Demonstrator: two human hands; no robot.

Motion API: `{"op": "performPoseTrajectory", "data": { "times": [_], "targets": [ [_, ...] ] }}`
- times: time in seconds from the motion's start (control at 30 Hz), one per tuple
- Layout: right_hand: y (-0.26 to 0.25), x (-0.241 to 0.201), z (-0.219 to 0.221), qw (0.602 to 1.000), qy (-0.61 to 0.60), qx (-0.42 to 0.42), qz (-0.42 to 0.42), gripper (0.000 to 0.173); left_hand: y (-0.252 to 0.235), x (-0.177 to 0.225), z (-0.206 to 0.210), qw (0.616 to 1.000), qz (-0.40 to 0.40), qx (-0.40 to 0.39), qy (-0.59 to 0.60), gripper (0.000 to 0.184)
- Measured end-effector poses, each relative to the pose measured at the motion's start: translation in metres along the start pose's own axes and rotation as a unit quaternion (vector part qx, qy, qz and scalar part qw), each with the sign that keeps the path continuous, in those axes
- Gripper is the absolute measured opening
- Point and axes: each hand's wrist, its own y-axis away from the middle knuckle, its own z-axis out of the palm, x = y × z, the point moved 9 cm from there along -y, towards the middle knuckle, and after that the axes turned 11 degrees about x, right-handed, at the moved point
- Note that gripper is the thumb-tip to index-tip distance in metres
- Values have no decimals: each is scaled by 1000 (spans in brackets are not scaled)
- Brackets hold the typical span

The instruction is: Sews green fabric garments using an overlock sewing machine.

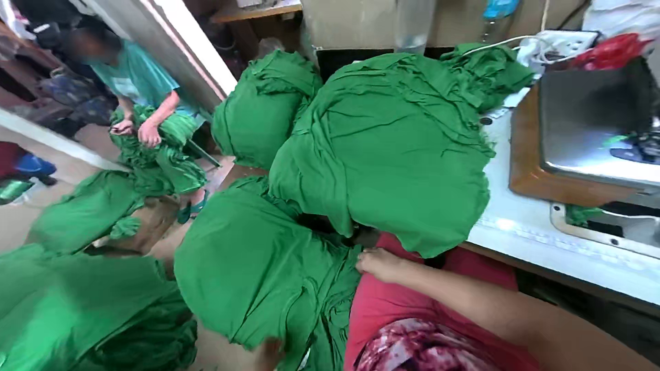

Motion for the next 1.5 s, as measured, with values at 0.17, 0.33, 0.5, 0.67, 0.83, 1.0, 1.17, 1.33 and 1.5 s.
{"op": "performPoseTrajectory", "data": {
  "times": [0.17, 0.33, 0.5, 0.67, 0.83, 1.0, 1.17, 1.33, 1.5],
  "targets": [
    [74, -15, -47, 974, -200, 106, -14, 24, -11, 253, -76, 910, 369, 185, 48, 27],
    [155, 3, -84, 912, -341, 229, 9, 23, 80, 450, -35, 744, 649, 125, 101, 17],
    [224, 34, -101, 867, -367, 328, 79, 24, 88, 497, 42, 755, 642, 119, -60, 45],
    [251, 42, -115, 832, -437, 340, 34, 27, 71, 499, 27, 758, 651, 21, -10, 15],
    [244, 39, -151, 782, -524, 331, -64, 24, 72, 494, -20, 758, 638, -106, 78, 22],
    [221, 47, -156, 749, -590, 302, -21, 35, 66, 487, -27, 797, 563, -125, 179, 21],
    [187, 40, -163, 743, -629, 225, 38, 84, 108, 491, -28, 710, 700, 30, 76, 24],
    [174, 74, -230, 551, -728, 397, 96, 57, 121, 490, -83, 665, 707, 148, 190, 24],
    [180, 114, -221, 443, -728, 496, 167, 51, 129, 484, -89, 622, 740, 149, 206, 20]
  ]
}}
